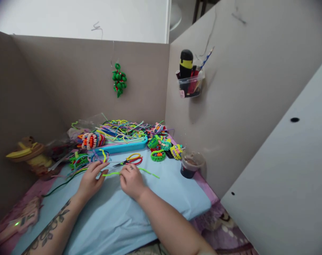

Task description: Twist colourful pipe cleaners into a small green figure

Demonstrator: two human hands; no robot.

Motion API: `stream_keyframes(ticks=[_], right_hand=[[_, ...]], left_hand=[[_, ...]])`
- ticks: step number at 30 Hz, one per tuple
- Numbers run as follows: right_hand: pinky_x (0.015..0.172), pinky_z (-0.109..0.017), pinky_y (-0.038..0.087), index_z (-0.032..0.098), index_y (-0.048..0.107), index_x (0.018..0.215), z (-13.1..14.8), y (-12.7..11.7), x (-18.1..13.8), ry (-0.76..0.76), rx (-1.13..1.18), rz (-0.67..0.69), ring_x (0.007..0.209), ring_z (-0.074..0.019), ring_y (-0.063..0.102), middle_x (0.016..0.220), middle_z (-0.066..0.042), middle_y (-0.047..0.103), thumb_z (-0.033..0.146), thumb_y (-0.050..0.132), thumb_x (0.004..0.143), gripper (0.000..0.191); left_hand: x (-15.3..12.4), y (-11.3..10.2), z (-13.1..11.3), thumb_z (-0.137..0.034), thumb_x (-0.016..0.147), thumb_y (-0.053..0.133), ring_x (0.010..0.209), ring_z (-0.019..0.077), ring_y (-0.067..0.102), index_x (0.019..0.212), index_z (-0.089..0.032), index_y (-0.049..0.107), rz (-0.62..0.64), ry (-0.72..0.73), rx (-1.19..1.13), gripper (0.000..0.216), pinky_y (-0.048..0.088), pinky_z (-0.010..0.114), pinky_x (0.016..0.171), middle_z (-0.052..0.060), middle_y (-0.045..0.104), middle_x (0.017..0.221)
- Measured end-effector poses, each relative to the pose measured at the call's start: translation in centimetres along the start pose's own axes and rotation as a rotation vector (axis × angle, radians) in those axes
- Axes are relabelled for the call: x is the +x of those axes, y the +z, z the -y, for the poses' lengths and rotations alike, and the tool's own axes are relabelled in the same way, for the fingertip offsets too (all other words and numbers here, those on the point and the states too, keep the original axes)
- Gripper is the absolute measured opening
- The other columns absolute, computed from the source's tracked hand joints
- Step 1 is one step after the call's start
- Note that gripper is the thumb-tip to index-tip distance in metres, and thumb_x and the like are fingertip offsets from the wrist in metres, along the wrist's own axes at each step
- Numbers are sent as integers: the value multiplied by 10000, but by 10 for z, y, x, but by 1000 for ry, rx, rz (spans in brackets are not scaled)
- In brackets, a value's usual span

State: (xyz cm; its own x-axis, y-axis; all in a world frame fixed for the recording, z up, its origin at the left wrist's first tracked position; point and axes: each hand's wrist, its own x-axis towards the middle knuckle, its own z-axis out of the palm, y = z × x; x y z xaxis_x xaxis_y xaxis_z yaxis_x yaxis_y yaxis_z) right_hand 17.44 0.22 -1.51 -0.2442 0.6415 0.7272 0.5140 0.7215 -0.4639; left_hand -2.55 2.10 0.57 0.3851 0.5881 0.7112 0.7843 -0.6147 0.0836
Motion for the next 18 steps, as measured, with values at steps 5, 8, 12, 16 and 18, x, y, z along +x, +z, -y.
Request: stream_keyframes(ticks=[5, 8, 12, 16, 18], right_hand=[[809, -346, 423, 185, 596, 818, -2, -2, -3, 11, 30, -58, 878, -186, 487, 861, -60, 574, 94, 467, 774, 163], [789, -339, 430, 185, 596, 813, -1, -1, -3, 7, 54, -73, 863, -180, 489, 847, -57, 570, 94, 469, 770, 163], [784, -337, 434, 186, 595, 823, 1, -1, -4, -9, 86, -79, 864, -177, 490, 847, -56, 569, 106, 466, 777, 158], [782, -333, 434, 182, 595, 811, 1, -3, -4, -6, 99, -101, 858, -175, 492, 845, -58, 573, 107, 468, 777, 151], [782, -332, 434, 181, 595, 801, 1, -4, -4, 5, 100, -103, 858, -176, 493, 838, -57, 572, 107, 469, 775, 148]], left_hand=[[7, -13, 2, -205, 801, 517, 921, 216, 541, 1067, -195, 590, 66, 109, 111, 277, 456, 346, 796, 102, 573, 986], [10, -18, 1, -203, 798, 517, 895, 216, 552, 1049, -193, 600, 46, 124, 138, 264, 460, 349, 780, 102, 588, 956], [11, -16, -5, -146, 789, 479, 907, 213, 554, 1044, -195, 598, 99, 184, 114, 286, 464, 351, 793, 97, 596, 968], [10, -14, -8, -132, 780, 476, 919, 217, 555, 1049, -192, 597, 119, 202, 101, 302, 469, 356, 798, 101, 595, 983], [10, -13, -7, -145, 786, 483, 923, 218, 556, 1048, -192, 598, 125, 204, 102, 290, 471, 356, 796, 102, 596, 985]])
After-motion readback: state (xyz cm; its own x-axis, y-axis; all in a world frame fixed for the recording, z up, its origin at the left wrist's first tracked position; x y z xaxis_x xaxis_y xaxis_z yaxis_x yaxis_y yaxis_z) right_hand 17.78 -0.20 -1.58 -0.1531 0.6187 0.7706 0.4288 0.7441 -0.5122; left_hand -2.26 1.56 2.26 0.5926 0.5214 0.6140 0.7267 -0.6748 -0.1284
